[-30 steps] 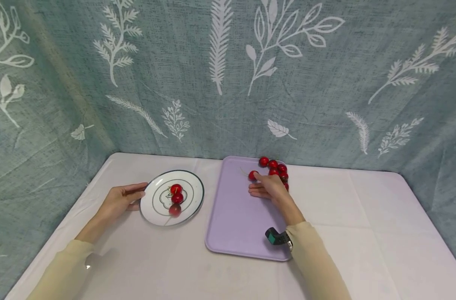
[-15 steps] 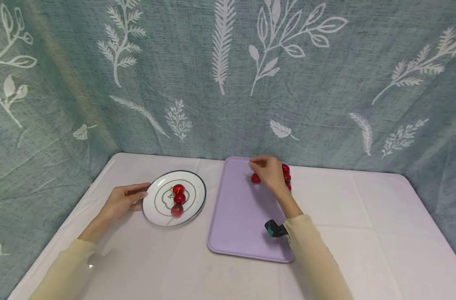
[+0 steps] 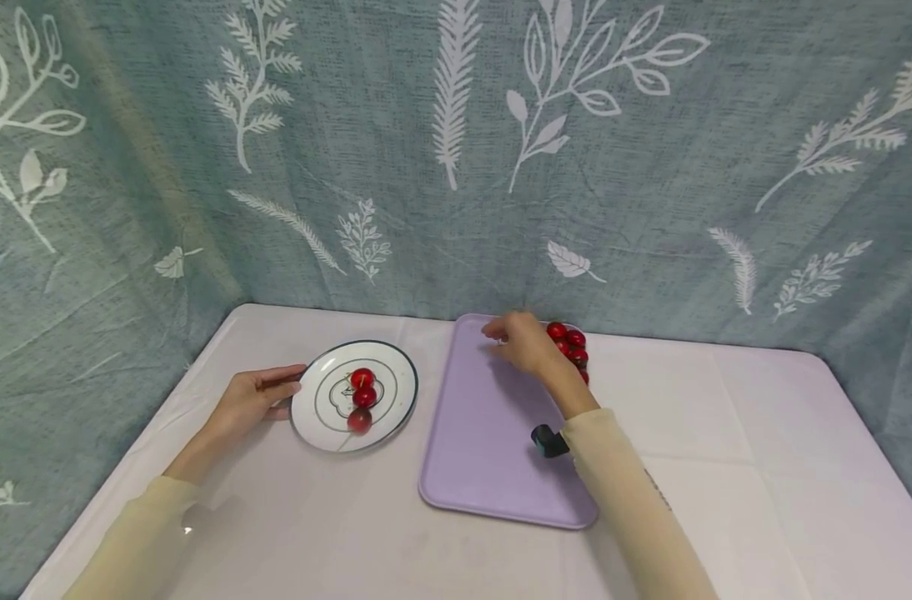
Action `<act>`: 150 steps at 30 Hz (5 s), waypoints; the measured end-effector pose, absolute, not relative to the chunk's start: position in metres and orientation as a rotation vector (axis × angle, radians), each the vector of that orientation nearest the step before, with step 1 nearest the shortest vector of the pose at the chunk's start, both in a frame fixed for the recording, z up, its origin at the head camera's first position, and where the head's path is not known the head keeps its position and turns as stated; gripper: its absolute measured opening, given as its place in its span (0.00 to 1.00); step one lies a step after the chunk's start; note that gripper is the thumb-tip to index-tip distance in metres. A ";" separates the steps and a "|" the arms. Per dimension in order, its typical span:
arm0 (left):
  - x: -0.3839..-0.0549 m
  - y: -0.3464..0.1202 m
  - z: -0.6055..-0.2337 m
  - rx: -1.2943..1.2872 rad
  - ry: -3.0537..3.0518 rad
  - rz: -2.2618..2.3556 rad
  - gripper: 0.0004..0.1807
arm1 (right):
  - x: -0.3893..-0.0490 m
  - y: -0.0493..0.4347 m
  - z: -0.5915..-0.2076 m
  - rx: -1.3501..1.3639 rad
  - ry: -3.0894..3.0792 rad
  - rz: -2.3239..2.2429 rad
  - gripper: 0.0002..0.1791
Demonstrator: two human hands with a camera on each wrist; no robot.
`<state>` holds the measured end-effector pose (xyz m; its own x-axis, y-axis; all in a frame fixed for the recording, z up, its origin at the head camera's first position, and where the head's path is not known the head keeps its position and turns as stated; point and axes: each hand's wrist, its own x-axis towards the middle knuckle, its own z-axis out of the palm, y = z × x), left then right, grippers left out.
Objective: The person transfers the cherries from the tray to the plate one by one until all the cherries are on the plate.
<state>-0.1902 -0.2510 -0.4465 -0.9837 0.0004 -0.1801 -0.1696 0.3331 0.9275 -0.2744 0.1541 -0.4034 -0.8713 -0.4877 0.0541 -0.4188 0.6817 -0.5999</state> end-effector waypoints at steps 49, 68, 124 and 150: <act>-0.189 -0.256 -0.453 -0.105 2.412 1.787 0.23 | -0.254 0.125 -0.418 -0.491 2.369 -1.770 0.15; -0.191 -0.254 -0.450 -0.113 2.426 1.762 0.23 | -0.228 0.063 -0.431 -0.038 1.649 -2.143 0.19; -0.195 -0.253 -0.451 -0.114 2.439 1.723 0.23 | -0.289 0.201 -0.403 -0.185 3.090 -1.135 0.14; -0.195 -0.253 -0.449 -0.141 2.431 1.732 0.23 | -0.294 0.223 -0.414 -0.125 2.987 -1.110 0.13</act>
